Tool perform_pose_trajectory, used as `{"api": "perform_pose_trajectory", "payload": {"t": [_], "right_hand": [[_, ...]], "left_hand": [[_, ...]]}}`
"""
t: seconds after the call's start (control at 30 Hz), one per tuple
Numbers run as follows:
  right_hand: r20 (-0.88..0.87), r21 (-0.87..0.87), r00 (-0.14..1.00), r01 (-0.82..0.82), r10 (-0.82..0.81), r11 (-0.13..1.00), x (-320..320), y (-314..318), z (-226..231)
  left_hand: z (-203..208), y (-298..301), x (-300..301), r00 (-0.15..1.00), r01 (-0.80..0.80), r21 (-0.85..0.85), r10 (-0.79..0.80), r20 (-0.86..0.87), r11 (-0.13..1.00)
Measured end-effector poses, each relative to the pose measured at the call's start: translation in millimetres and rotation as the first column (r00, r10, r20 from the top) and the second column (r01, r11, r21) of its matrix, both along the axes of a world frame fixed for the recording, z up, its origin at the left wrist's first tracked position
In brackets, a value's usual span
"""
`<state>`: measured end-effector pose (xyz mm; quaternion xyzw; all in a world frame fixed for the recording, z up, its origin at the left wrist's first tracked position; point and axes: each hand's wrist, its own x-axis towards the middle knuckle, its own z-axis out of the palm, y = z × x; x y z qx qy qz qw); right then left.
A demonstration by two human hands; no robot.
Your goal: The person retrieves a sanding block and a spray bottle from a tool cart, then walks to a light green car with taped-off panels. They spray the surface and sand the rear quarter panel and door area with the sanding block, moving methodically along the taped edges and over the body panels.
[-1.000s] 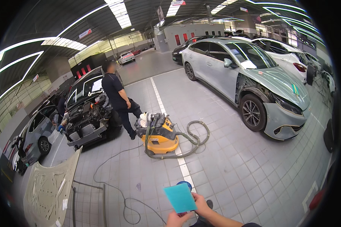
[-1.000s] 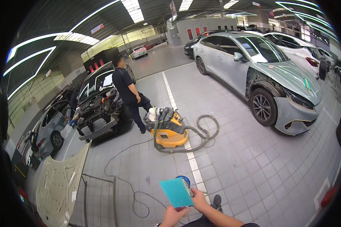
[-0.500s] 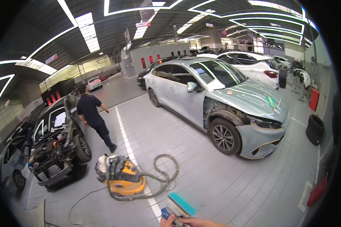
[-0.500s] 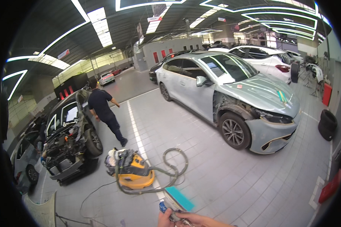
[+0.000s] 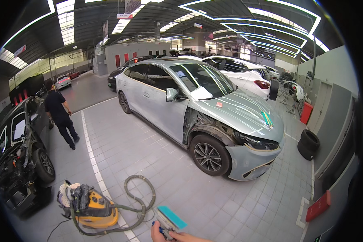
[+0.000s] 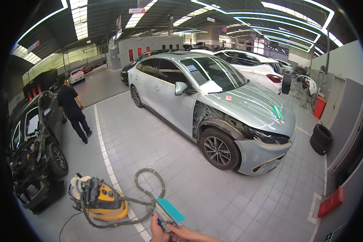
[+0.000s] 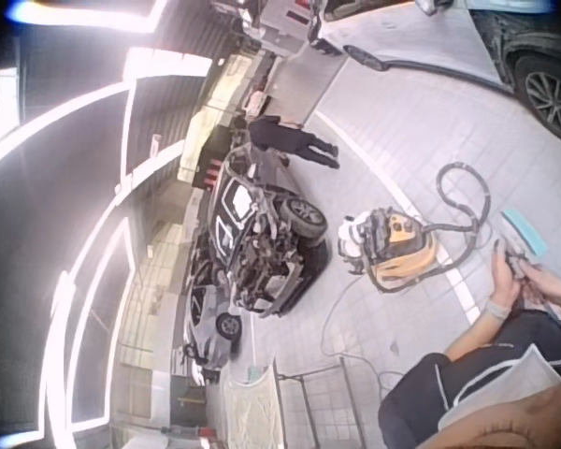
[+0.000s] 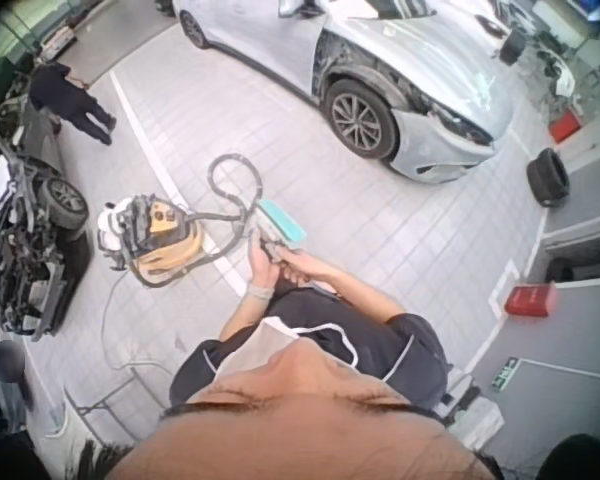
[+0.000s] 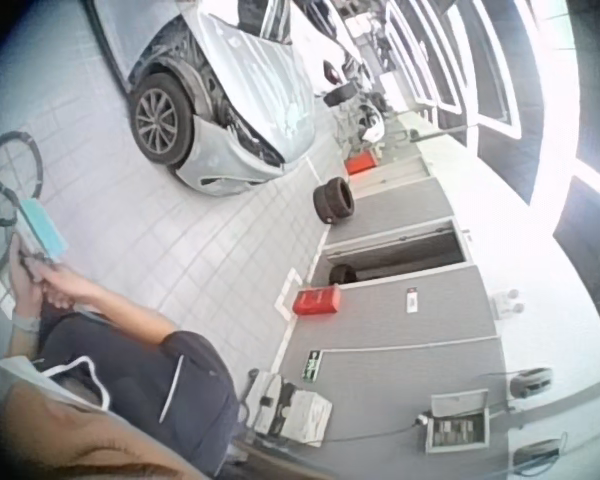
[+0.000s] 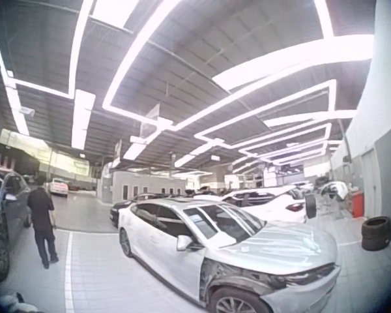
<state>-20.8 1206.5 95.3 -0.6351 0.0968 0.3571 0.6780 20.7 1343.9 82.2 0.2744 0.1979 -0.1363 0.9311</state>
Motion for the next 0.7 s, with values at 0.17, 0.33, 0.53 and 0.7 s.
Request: {"api": "perform_pose_trajectory", "payload": {"t": [0.17, 0.33, 0.53, 0.7], "right_hand": [[0.170, 0.031, 0.985, 0.004, -0.010, 1.000, 157.0, -13.5, -16.2], [0.262, -0.166, 0.964, 0.083, -0.037, 0.983, 238.3, -43.5, -34.9], [0.263, -0.417, 0.965, 0.111, 0.003, 0.902, 329.6, -85.7, -132.5], [0.403, -0.537, 0.888, 0.427, -0.223, 0.727, 456.3, -120.3, -225.1]], "left_hand": [[21.0, -2.3, 164.0, 0.994, -0.061, 0.218, 0.041, 0.097, 0.974], [53.4, 18.0, 308.1, 0.991, -0.099, 0.209, 0.077, 0.112, 0.973], [62.4, 24.8, 464.2, 0.979, -0.149, 0.451, 0.069, 0.190, 0.880], [20.2, 56.9, 637.5, 0.970, -0.137, 0.389, 0.044, 0.238, 0.911]]}}
